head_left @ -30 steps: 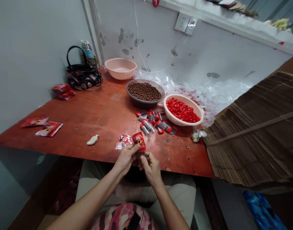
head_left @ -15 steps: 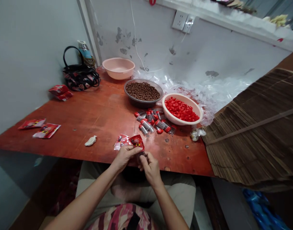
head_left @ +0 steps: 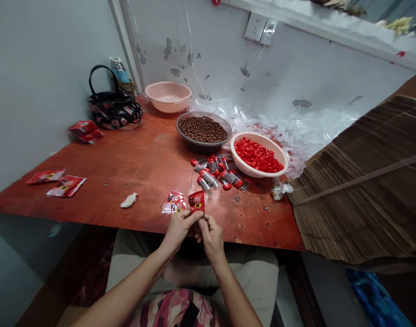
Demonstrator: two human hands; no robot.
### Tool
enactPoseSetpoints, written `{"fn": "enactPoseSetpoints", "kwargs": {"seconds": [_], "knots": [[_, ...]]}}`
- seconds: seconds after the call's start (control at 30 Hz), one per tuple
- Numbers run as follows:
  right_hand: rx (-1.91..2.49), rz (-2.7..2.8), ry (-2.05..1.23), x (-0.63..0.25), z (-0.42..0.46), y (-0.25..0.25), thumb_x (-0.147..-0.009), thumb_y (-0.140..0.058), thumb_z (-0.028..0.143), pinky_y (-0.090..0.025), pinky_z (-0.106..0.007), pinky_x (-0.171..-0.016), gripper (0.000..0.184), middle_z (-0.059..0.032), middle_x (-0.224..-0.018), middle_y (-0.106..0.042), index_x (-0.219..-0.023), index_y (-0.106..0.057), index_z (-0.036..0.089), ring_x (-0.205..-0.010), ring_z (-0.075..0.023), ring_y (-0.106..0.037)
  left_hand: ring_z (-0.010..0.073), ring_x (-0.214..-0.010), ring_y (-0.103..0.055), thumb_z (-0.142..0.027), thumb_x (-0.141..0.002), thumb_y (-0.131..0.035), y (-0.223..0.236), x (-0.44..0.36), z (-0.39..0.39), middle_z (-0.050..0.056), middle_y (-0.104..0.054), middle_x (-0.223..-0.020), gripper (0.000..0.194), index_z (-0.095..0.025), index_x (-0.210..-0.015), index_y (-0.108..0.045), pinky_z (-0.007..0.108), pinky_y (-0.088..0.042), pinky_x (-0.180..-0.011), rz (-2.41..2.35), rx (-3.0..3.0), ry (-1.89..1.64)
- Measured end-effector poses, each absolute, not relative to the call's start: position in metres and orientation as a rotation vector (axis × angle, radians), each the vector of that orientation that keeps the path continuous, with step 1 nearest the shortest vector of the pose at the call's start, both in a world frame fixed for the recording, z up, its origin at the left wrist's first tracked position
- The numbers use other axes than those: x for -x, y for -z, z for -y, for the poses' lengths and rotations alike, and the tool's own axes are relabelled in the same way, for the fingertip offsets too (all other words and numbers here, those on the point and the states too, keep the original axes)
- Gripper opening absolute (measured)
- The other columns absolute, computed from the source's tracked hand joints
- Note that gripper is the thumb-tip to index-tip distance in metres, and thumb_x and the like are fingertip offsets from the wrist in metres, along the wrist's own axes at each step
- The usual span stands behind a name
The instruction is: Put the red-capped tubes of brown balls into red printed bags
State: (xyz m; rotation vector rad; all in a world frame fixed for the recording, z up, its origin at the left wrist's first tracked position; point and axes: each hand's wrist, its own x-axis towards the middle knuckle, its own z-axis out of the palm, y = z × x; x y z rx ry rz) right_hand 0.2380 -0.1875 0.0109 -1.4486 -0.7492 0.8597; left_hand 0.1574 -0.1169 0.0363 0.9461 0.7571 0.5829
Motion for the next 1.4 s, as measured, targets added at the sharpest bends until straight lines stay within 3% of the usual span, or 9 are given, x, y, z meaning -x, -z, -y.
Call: {"fn": "enactPoseSetpoints", "kwargs": {"seconds": [0.2, 0.4, 0.6, 0.77, 0.97, 1.13, 1.3, 1.4], "knots": [[1.253, 0.597, -1.064, -0.241, 0.186, -0.008, -0.080, -0.044, 0.042, -0.032, -0.014, -0.031, 0.029, 0.0016, -0.057, -0.053, -0.073, -0.051, 0.015, -0.035, -0.0051, -0.044, 0.0109, -0.036, -0.050, -0.035, -0.072, -0.055, -0.036, -0.155, 0.122, -0.003, -0.053, -0.049, 0.023, -0.014, -0.062, -0.053, 0.024, -0.041, -0.037, -0.649, -0.886, -0.642], [1.585, 0.828, -0.701, -0.234, 0.195, -0.013, -0.078, -0.050, 0.036, -0.042, -0.019, -0.046, 0.024, -0.0027, -0.068, -0.060, -0.092, -0.058, 0.019, -0.053, -0.0111, -0.055, 0.0108, -0.039, -0.049, -0.033, -0.070, -0.059, -0.028, -0.158, 0.122, -0.003, -0.051, -0.049, 0.020, -0.014, -0.066, -0.052, 0.023, -0.040, -0.036, -0.708, -0.711, -0.600], [1.332, 0.561, -1.009, -0.234, 0.190, -0.005, -0.080, -0.047, 0.039, -0.033, -0.015, -0.030, 0.024, 0.0044, -0.047, -0.051, -0.075, -0.051, 0.015, -0.031, -0.0060, -0.043, 0.0074, -0.035, -0.043, -0.031, -0.069, -0.060, -0.015, -0.156, 0.133, -0.004, -0.046, -0.047, 0.023, -0.012, -0.059, -0.053, 0.020, -0.033, -0.032, -0.783, -0.847, -0.716], [1.212, 0.569, -1.071, -0.236, 0.186, -0.011, -0.078, -0.053, 0.033, -0.035, -0.013, -0.033, 0.019, 0.0038, -0.047, -0.055, -0.078, -0.051, 0.014, -0.033, -0.0052, -0.047, 0.0081, -0.037, -0.044, -0.030, -0.072, -0.057, -0.024, -0.152, 0.130, -0.003, -0.046, -0.046, 0.021, -0.013, -0.061, -0.054, 0.021, -0.035, -0.036, -0.689, -0.864, -0.678], [1.091, 0.453, -1.036, -0.228, 0.191, -0.016, -0.075, -0.058, 0.030, -0.050, -0.021, -0.048, 0.021, -0.0001, -0.063, -0.063, -0.088, -0.050, 0.016, -0.051, -0.0111, -0.061, 0.0071, -0.044, -0.044, -0.029, -0.069, -0.061, -0.037, -0.150, 0.124, 0.000, -0.052, -0.056, 0.019, -0.011, -0.066, -0.059, 0.019, -0.036, -0.038, -0.692, -0.717, -0.695], [1.148, 0.392, -0.990, -0.230, 0.192, -0.015, -0.070, -0.063, 0.028, -0.048, -0.018, -0.044, 0.020, 0.0030, -0.056, -0.061, -0.078, -0.050, 0.015, -0.042, -0.0089, -0.058, 0.0056, -0.048, -0.043, -0.026, -0.065, -0.066, -0.035, -0.146, 0.134, -0.001, -0.051, -0.054, 0.018, -0.009, -0.059, -0.061, 0.018, -0.037, -0.046, -0.652, -0.639, -0.659], [1.047, 0.419, -1.236, -0.222, 0.176, -0.019, -0.060, -0.069, 0.025, -0.041, -0.015, -0.033, 0.026, 0.0071, -0.044, -0.056, -0.065, -0.045, 0.017, -0.033, -0.0075, -0.052, 0.0131, -0.063, -0.055, -0.024, -0.066, -0.065, -0.036, -0.114, 0.135, 0.006, -0.061, -0.063, 0.016, -0.008, -0.064, -0.065, 0.024, -0.044, -0.065, -0.681, -0.718, -0.522], [1.031, 0.545, -1.432, -0.203, 0.165, -0.024, -0.055, -0.071, 0.023, -0.042, -0.016, -0.035, 0.028, 0.0057, -0.047, -0.059, -0.069, -0.048, 0.016, -0.036, -0.0091, -0.054, 0.0191, -0.076, -0.059, -0.026, -0.066, -0.065, -0.032, -0.077, 0.137, 0.009, -0.066, -0.078, 0.017, -0.010, -0.072, -0.066, 0.028, -0.045, -0.073, -0.778, -0.643, -0.591]]}}
